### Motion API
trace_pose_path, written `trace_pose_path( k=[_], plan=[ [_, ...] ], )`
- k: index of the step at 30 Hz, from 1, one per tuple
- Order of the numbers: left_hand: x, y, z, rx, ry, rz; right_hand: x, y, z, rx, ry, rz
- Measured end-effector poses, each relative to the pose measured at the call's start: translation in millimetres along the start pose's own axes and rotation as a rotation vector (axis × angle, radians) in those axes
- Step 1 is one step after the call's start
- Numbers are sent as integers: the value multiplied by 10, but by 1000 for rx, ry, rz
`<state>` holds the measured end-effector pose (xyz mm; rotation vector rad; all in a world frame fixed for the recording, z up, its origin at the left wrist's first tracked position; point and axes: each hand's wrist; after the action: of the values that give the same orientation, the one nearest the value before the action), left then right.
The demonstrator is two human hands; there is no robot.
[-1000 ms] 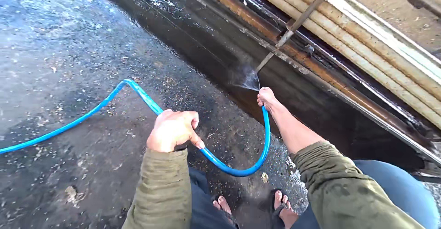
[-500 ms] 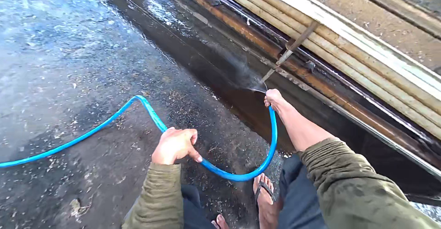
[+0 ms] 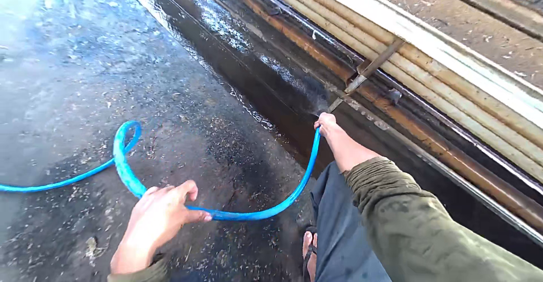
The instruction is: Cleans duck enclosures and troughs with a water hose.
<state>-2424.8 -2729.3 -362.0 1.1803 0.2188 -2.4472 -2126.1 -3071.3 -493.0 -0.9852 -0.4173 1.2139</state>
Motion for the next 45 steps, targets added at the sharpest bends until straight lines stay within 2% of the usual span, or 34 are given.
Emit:
trace_pose_path(
  k=[3,8,10,14,17,19,21,26,31,36,38,42,45],
  plan=[
    [169,-14,110,-29,74,13,74,20,-37,1,5,41],
    [472,7,168,61,129,52,57,211,-342,118,-157,116],
    [578,116,196,125,243,83,-133,272,-478,142,-141,184],
    [684,406,132,264,455,134,-890,348,-614,125,0,297],
    [637,632,30,264,419,159,-1325,439,-681,91,59,384],
    [605,722,-23,269,355,162,-1524,424,-743,109,116,315],
    [557,756,-38,261,280,137,-1649,462,-674,122,93,273],
    [474,789,-155,279,207,73,-1481,371,-640,83,-15,334],
    [511,644,-114,254,203,63,-1259,297,-581,88,2,425],
    [530,377,-78,242,194,54,-723,259,-419,113,-86,497],
    [497,265,-52,203,167,19,-469,252,-311,78,-127,471],
    [502,115,45,148,242,19,-84,264,-187,-57,-88,383],
    [432,82,40,125,185,75,78,290,-21,-183,-143,474]
  ],
)
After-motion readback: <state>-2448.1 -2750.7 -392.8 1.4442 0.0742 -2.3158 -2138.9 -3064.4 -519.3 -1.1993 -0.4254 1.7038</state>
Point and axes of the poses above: each hand's wrist, its own z-axis away from the middle knuckle, its own x-axis out of the palm, y = z × x, and after that the axes turned 8 degrees about -x, right-handed
